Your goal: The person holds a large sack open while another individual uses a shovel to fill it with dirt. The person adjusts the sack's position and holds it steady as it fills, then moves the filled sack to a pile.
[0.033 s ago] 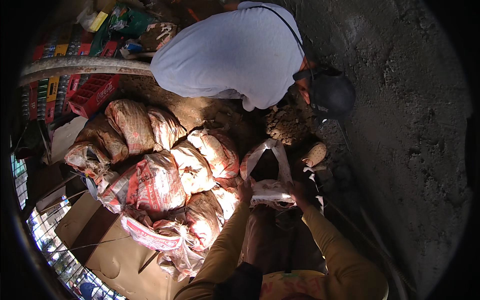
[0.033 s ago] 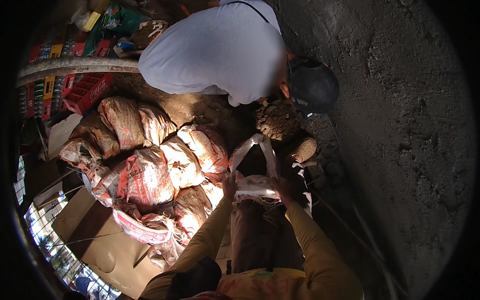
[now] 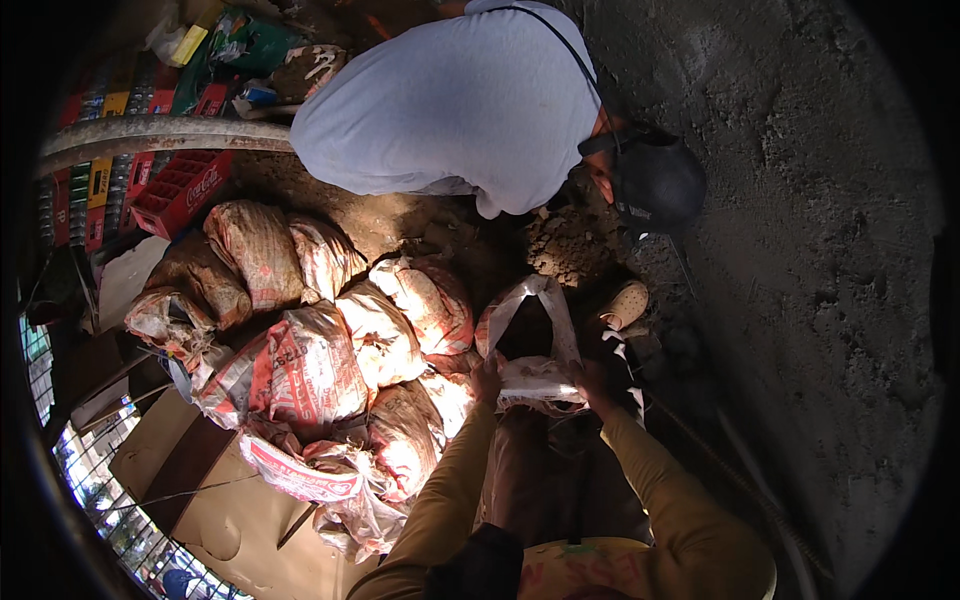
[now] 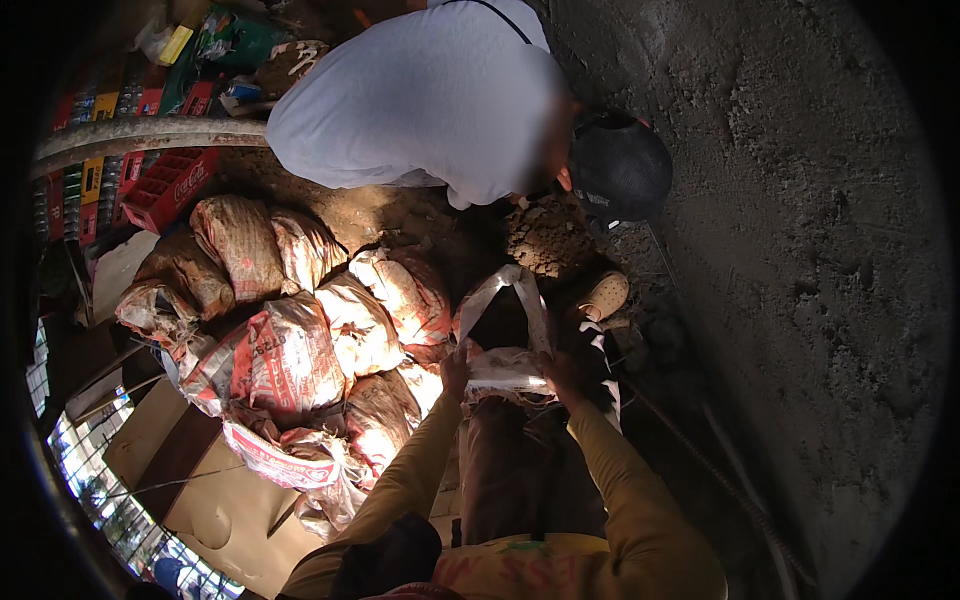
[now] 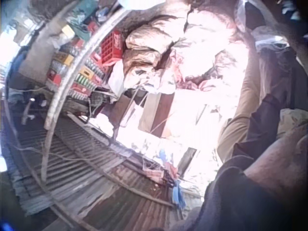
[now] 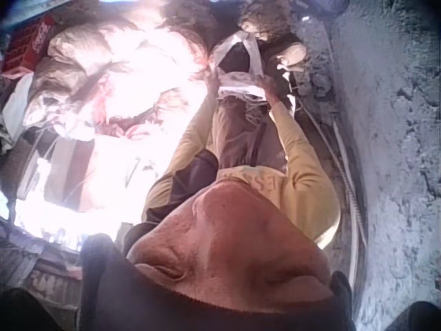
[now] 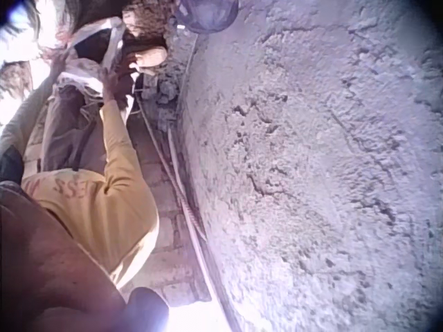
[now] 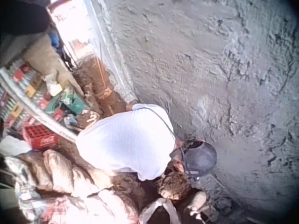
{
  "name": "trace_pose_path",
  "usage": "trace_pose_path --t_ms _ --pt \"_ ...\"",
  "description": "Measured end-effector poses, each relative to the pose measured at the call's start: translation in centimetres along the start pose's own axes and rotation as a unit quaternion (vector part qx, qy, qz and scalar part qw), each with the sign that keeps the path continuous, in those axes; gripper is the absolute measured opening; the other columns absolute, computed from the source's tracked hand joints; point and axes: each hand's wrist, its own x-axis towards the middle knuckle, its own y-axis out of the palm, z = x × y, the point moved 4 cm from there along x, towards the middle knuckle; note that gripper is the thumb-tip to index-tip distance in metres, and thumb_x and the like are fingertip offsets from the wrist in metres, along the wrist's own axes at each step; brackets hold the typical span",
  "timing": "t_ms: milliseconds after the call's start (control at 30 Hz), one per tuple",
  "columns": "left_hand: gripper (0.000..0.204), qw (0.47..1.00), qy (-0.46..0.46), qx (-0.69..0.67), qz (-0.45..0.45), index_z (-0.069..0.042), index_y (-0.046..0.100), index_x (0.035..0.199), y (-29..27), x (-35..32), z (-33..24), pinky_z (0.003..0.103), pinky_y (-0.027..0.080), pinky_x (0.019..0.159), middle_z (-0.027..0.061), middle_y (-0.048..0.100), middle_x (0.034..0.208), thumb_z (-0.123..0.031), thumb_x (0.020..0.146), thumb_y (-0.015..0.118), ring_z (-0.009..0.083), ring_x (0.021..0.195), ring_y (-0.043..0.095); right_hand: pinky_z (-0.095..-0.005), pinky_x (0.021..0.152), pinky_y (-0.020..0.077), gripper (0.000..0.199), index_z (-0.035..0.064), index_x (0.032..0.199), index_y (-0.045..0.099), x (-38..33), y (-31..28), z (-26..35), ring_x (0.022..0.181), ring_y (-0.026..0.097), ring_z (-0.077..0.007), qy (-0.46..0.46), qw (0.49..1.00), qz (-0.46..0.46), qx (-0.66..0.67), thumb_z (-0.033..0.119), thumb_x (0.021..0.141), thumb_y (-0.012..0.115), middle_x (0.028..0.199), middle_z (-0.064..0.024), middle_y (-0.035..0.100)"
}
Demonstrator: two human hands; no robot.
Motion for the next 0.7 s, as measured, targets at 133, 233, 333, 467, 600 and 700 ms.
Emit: trace_pose_path --t_ms 133,233,333,467,600,700 --pt "0.048 1.000 -0.007 -0.003 -0.012 0.008 0.060 0.079 -1.1 0.6 1.7 0.038 0.039 0.047 0.0127 0.054 0.056 -0.038 0.091 0.054 0.0189 0.050 0.051 -0.0422 0.062 0.0438 0.044 -0.0002 0.085 0.065 -0.2 1.0 0.7 0.066 0.062 -0.0286 0.051 0.998 0.047 0.015 0.043 0.086 0.057 0.068 -0.0159 0.062" --pt "0.045 1.000 -0.018 -0.001 -0.018 0.007 0.061 0.082 -2.1 1.2 2.7 0.036 0.039 0.047 0.0105 0.054 0.057 -0.037 0.091 0.054 0.0168 0.051 0.051 -0.0401 0.058 0.0422 0.043 0.0010 0.081 0.063 0.0 1.9 0.9 0.061 0.059 -0.0235 0.068 0.996 0.065 -0.003 0.044 0.087 0.059 0.064 -0.0125 0.059" --pt "0.043 0.999 -0.034 -0.019 -0.003 0.006 0.062 0.084 -0.2 0.5 1.0 0.035 0.039 0.048 0.0092 0.055 0.059 -0.036 0.091 0.054 0.0159 0.052 0.051 -0.0388 0.057 0.0416 0.048 0.0006 0.079 0.062 0.4 1.7 -2.5 0.062 0.058 -0.0207 0.101 0.988 0.080 0.083 0.047 0.088 0.055 0.065 -0.0096 0.059" --pt "0.043 0.999 -0.005 -0.023 -0.030 0.006 0.062 0.085 -1.2 0.7 1.9 0.034 0.039 0.050 0.0088 0.055 0.060 -0.035 0.092 0.051 0.0155 0.053 0.050 -0.0377 0.058 0.0423 0.044 0.0014 0.080 0.061 0.2 3.6 -2.6 0.063 0.057 -0.0181 0.178 0.927 0.152 0.295 0.044 0.091 0.054 0.070 -0.0060 0.058" --pt "0.043 0.999 0.011 -0.014 -0.039 0.005 0.061 0.083 -1.8 0.4 3.7 0.034 0.038 0.049 0.0087 0.054 0.059 -0.035 0.093 0.049 0.0146 0.053 0.048 -0.0352 0.059 0.0439 0.029 0.0059 0.077 0.058 -0.9 3.7 -0.8 0.062 0.053 -0.0149 0.137 0.960 0.128 0.208 0.031 0.092 0.057 0.061 -0.0021 0.047" --pt "0.043 0.999 0.029 -0.022 -0.036 0.004 0.061 0.082 -1.4 0.2 3.8 0.035 0.038 0.050 0.0082 0.053 0.058 -0.035 0.094 0.048 0.0142 0.054 0.047 -0.0394 0.068 0.0464 0.026 0.0036 0.086 0.062 -1.6 3.5 -0.9 0.072 0.058 -0.0212 0.031 0.997 0.069 0.012 0.028 0.093 0.055 0.072 -0.0072 0.057"
